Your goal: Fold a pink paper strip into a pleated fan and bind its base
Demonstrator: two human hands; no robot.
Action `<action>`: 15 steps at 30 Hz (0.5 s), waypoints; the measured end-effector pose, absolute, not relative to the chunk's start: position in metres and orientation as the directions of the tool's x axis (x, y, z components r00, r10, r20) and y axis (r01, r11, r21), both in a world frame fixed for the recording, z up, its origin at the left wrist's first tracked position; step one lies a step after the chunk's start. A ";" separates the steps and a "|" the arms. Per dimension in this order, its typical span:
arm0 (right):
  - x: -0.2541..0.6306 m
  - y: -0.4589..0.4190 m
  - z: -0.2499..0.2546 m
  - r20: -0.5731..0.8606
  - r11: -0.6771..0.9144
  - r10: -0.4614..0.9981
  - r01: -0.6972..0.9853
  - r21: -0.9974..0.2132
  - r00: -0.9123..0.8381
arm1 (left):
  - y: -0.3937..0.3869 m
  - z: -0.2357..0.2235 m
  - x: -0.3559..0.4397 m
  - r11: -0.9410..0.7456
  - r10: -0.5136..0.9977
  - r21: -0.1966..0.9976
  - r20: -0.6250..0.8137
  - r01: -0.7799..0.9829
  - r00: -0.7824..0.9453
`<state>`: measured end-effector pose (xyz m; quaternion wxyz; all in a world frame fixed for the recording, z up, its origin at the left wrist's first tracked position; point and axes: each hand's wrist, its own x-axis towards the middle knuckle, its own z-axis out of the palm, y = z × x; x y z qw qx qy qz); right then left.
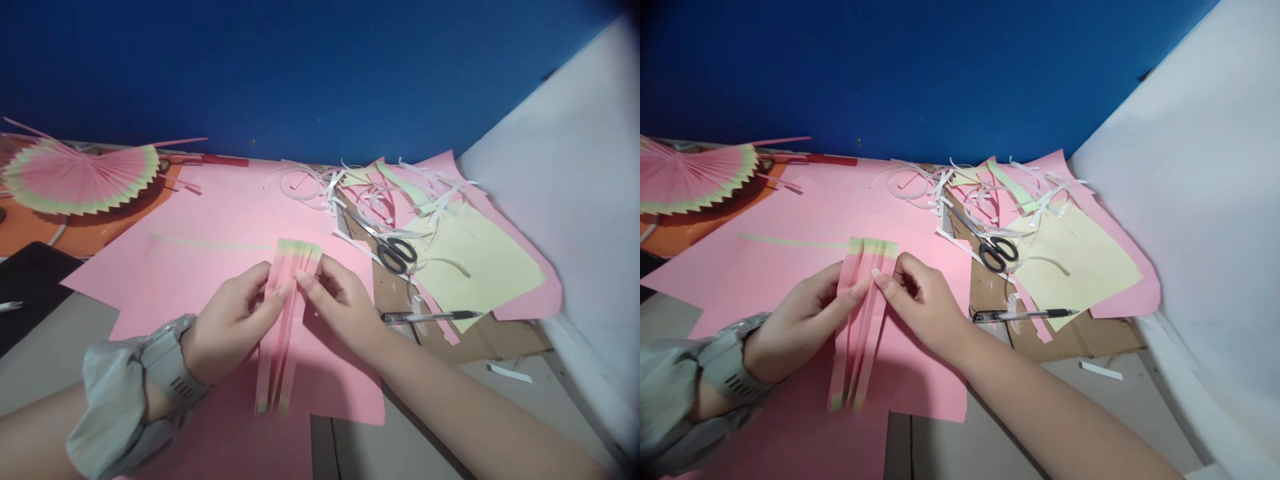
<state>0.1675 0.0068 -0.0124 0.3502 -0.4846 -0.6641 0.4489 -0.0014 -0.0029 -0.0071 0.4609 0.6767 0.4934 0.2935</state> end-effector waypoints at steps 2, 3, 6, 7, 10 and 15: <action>0.167 0.006 -0.013 0.029 0.121 0.968 0.363 -0.924 -0.251 | -0.003 -0.006 0.000 -0.073 0.946 0.901 -0.073 0.429 0.314; 0.167 0.006 -0.013 0.024 0.119 0.969 0.377 -0.919 -0.246 | -0.003 -0.005 0.000 -0.064 0.950 0.900 -0.078 0.431 0.304; 0.167 0.006 -0.013 0.013 0.111 0.963 0.353 -0.929 -0.269 | -0.002 -0.003 0.002 -0.043 0.952 0.918 -0.083 0.394 0.296; 0.167 0.006 -0.014 0.010 0.102 0.961 0.322 -0.941 -0.275 | -0.002 -0.002 0.002 -0.036 0.951 0.926 -0.083 0.375 0.298; 0.168 0.009 -0.015 0.000 0.070 0.958 0.232 -0.970 -0.288 | -0.002 -0.002 0.002 -0.027 0.948 0.938 -0.086 0.346 0.307; 0.169 0.008 -0.014 0.010 0.122 0.950 0.343 -0.931 -0.312 | -0.001 -0.001 0.002 -0.046 0.946 0.929 -0.078 0.368 0.315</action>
